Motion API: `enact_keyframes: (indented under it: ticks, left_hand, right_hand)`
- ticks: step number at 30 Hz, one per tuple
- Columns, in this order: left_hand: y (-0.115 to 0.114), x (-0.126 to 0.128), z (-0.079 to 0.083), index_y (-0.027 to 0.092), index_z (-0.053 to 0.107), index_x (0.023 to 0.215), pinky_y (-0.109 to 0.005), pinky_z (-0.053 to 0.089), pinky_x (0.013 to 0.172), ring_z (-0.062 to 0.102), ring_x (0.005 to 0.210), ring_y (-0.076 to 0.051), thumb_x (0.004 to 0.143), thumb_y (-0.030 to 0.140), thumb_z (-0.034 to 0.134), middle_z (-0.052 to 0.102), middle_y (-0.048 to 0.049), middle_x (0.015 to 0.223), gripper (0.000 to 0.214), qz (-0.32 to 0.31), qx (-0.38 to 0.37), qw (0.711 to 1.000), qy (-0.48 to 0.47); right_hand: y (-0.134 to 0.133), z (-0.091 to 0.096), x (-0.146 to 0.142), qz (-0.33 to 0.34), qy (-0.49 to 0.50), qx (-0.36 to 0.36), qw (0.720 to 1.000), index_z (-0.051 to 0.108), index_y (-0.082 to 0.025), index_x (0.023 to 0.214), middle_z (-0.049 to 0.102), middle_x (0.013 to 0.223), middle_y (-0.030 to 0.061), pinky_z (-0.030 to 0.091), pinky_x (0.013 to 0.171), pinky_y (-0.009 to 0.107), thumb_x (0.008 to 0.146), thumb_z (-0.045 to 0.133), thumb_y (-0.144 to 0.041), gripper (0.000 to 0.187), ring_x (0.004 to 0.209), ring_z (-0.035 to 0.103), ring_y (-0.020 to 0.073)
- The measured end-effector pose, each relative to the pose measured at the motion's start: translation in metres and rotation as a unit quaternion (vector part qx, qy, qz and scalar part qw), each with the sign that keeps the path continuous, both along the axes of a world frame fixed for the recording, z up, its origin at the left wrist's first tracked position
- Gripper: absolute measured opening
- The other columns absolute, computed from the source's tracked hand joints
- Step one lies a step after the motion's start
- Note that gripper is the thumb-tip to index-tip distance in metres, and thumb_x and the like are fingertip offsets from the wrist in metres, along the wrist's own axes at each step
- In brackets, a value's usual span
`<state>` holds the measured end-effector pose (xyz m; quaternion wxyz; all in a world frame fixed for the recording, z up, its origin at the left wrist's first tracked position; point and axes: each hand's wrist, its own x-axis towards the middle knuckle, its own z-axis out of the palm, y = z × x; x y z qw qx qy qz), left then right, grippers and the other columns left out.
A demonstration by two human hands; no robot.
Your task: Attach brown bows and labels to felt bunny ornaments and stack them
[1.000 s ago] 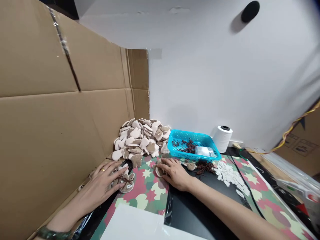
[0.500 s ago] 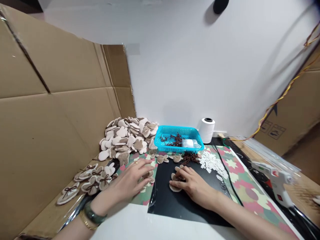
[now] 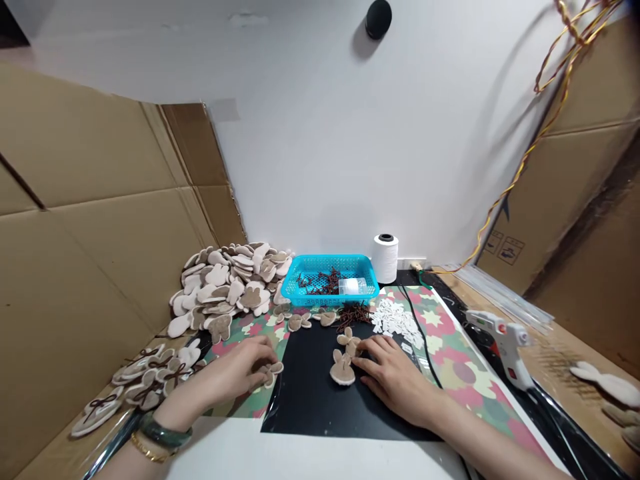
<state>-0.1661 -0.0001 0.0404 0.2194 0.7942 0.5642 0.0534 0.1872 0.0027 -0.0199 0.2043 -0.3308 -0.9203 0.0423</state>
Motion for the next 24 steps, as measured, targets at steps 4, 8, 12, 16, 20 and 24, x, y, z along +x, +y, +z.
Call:
enact_keyframes:
  ticks: [4, 8, 12, 16, 20, 24]
  left_hand:
    - [0.009, 0.025, -0.022, 0.019, 0.074, 0.081, -0.027, 0.042, 0.062, 0.063, 0.072, -0.021, 0.074, 0.041, 0.074, 0.069, -0.0033, 0.080, 0.024, 0.074, 0.065, 0.995, -0.033]
    - [0.007, 0.058, -0.042, 0.018, 0.071, 0.076, -0.026, 0.038, 0.054, 0.057, 0.059, -0.019, 0.079, 0.060, 0.070, 0.063, -0.0005, 0.062, 0.042, 0.142, 0.092, 0.980, -0.106]
    - [-0.005, 0.066, -0.040, 0.019, 0.074, 0.086, -0.033, 0.052, 0.073, 0.067, 0.081, -0.023, 0.096, 0.051, 0.056, 0.073, -0.0076, 0.086, 0.038, 0.065, 0.204, 0.973, -0.081]
    - [-0.020, 0.048, -0.036, 0.025, 0.071, 0.125, -0.043, 0.046, 0.112, 0.057, 0.133, -0.026, 0.102, 0.030, 0.050, 0.065, -0.0103, 0.140, 0.031, -0.130, 0.179, 0.968, -0.120]
    - [-0.043, 0.043, -0.039, 0.034, 0.043, 0.155, -0.049, 0.039, 0.121, 0.039, 0.150, -0.027, 0.102, 0.028, 0.052, 0.043, -0.0041, 0.162, 0.054, -0.163, 0.094, 0.979, -0.078]
    - [-0.062, 0.056, -0.044, 0.034, 0.026, 0.161, -0.058, 0.033, 0.123, 0.027, 0.155, -0.032, 0.100, 0.037, 0.058, 0.026, -0.0049, 0.168, 0.070, -0.160, 0.094, 0.982, -0.021]
  right_hand:
    - [0.000, 0.001, 0.000, -0.046, -0.006, 0.014, 0.999, 0.065, -0.018, 0.106, 0.065, 0.105, 0.0112, 0.051, 0.088, 0.048, 0.096, 0.055, -0.016, 0.014, 0.097, 0.058, 0.0285]
    - [0.003, 0.000, 0.000, -0.038, 0.022, 0.029, 0.999, 0.055, -0.019, 0.133, 0.059, 0.136, 0.0145, 0.047, 0.100, 0.049, 0.094, 0.056, -0.011, 0.040, 0.122, 0.053, 0.0307]
    - [0.006, -0.003, 0.002, -0.012, 0.004, 0.015, 1.000, 0.051, -0.024, 0.140, 0.056, 0.146, 0.0112, 0.045, 0.104, 0.050, 0.098, 0.056, -0.017, 0.043, 0.126, 0.053, 0.0302]
    - [0.010, -0.005, 0.005, -0.046, 0.009, 0.003, 0.999, 0.060, -0.023, 0.126, 0.063, 0.131, 0.0106, 0.048, 0.094, 0.048, 0.098, 0.056, -0.015, 0.030, 0.112, 0.057, 0.0297]
    - [0.010, -0.006, 0.004, -0.064, 0.022, 0.006, 0.998, 0.063, -0.021, 0.113, 0.064, 0.114, 0.0097, 0.049, 0.087, 0.043, 0.095, 0.057, -0.010, 0.022, 0.103, 0.056, 0.0274]
    - [0.006, -0.002, 0.003, -0.061, 0.016, 0.019, 0.998, 0.064, -0.019, 0.103, 0.063, 0.105, 0.0096, 0.047, 0.084, 0.042, 0.095, 0.054, -0.009, 0.016, 0.096, 0.055, 0.0257]
